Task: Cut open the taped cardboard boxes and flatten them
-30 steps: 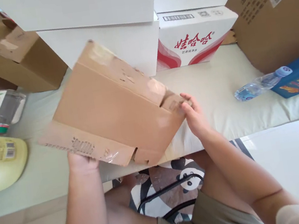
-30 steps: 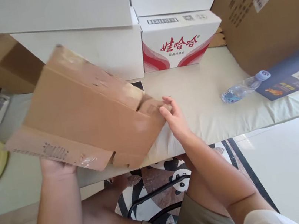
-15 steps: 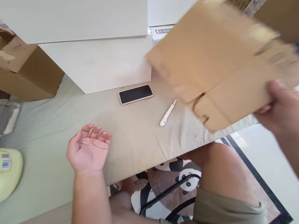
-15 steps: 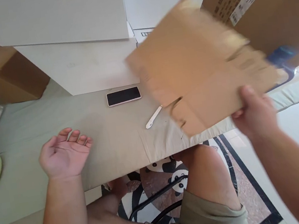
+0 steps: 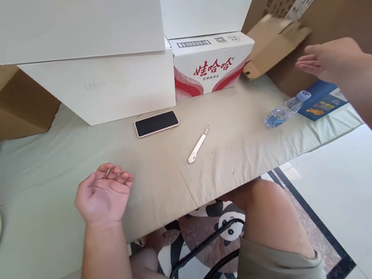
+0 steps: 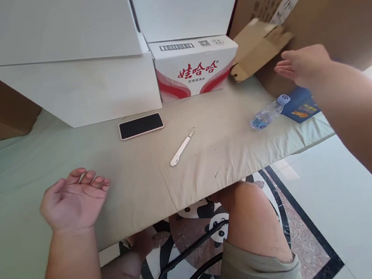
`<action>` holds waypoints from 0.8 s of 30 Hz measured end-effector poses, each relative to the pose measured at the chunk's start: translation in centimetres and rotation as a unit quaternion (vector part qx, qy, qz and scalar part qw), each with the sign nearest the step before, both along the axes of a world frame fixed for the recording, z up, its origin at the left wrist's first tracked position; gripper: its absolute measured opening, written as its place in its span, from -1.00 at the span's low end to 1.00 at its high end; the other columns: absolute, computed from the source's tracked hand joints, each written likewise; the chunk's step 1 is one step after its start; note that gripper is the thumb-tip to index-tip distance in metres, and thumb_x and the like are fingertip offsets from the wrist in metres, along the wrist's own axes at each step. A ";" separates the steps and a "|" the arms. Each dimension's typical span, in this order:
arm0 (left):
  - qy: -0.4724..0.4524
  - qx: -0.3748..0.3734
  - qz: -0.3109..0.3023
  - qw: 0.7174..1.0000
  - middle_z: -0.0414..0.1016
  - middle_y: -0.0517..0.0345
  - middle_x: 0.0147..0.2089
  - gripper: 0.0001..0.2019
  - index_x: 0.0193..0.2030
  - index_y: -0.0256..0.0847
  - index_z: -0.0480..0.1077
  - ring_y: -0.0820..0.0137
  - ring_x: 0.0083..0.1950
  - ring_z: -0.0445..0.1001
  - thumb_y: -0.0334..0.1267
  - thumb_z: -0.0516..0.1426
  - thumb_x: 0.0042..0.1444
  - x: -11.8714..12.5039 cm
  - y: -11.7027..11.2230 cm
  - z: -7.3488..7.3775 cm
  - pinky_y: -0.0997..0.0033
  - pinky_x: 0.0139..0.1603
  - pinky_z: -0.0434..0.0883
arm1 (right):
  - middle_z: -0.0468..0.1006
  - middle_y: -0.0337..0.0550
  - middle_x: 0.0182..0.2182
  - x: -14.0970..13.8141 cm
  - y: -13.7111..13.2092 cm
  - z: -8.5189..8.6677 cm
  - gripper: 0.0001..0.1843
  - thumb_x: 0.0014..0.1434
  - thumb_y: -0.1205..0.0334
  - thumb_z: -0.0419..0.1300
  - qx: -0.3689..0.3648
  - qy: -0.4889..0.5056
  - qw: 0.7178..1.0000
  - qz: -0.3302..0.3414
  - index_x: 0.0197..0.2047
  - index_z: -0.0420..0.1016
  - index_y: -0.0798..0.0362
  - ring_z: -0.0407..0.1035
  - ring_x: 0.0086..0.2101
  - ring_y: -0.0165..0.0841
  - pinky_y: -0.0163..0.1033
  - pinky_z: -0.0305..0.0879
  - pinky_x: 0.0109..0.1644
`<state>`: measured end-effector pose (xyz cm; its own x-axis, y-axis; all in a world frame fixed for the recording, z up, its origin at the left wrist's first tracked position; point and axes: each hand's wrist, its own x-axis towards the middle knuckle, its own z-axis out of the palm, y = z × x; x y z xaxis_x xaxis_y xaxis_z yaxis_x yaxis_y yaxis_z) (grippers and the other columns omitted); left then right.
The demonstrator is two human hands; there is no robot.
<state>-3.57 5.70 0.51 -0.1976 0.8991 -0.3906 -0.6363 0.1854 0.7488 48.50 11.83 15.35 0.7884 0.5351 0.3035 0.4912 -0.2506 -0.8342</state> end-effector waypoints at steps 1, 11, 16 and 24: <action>0.001 0.001 0.002 1.000 0.43 0.07 -0.46 -0.82 -0.42 -0.15 0.50 0.37 -0.45 0.45 -0.12 0.25 -0.15 -0.1 0.0 0.0 0.36 -0.43 0.57 | 0.65 0.54 -0.18 -0.8 0.4 -0.1 -0.52 0.16 0.40 0.27 -0.022 0.040 0.999 0.008 -0.71 0.26 0.40 0.67 -0.14 -0.09 -0.22 0.25 -0.41; -0.029 0.012 0.015 0.999 0.27 0.13 -0.49 -0.84 -0.44 -0.14 0.46 0.42 -0.49 0.30 -0.11 0.23 -0.07 -1.0 0.0 0.6 0.40 -0.51 0.47 | 0.67 -0.06 -0.35 -13.9 -0.2 -7.6 -0.93 0.30 0.44 0.25 -0.179 0.172 0.931 0.268 -0.14 0.50 0.16 0.58 -0.41 -0.45 -0.22 0.61 -0.11; -0.083 -0.033 0.051 0.995 0.13 0.25 -0.56 -0.89 -0.51 -0.19 0.31 0.54 -0.60 0.16 -0.24 0.15 -0.07 -2.0 -0.3 0.8 0.54 -0.60 0.25 | 0.65 -0.16 -0.38 -24.1 2.9 -13.0 -0.84 0.21 0.45 0.24 -0.260 0.130 0.853 0.433 -0.13 0.47 0.08 0.56 -0.40 -0.42 -0.30 0.55 -0.23; -0.127 -0.055 0.070 0.988 0.09 0.31 -0.57 -0.79 -0.54 -0.21 0.25 0.57 -0.62 0.13 -0.23 0.10 0.07 -4.5 -1.1 0.9 0.56 -0.57 0.15 | 0.67 -0.17 -0.32 -40.6 6.8 -15.8 -0.76 0.16 0.42 0.23 -0.259 -0.034 0.752 0.606 -0.09 0.53 0.04 0.56 -0.21 -0.28 -0.15 0.48 0.07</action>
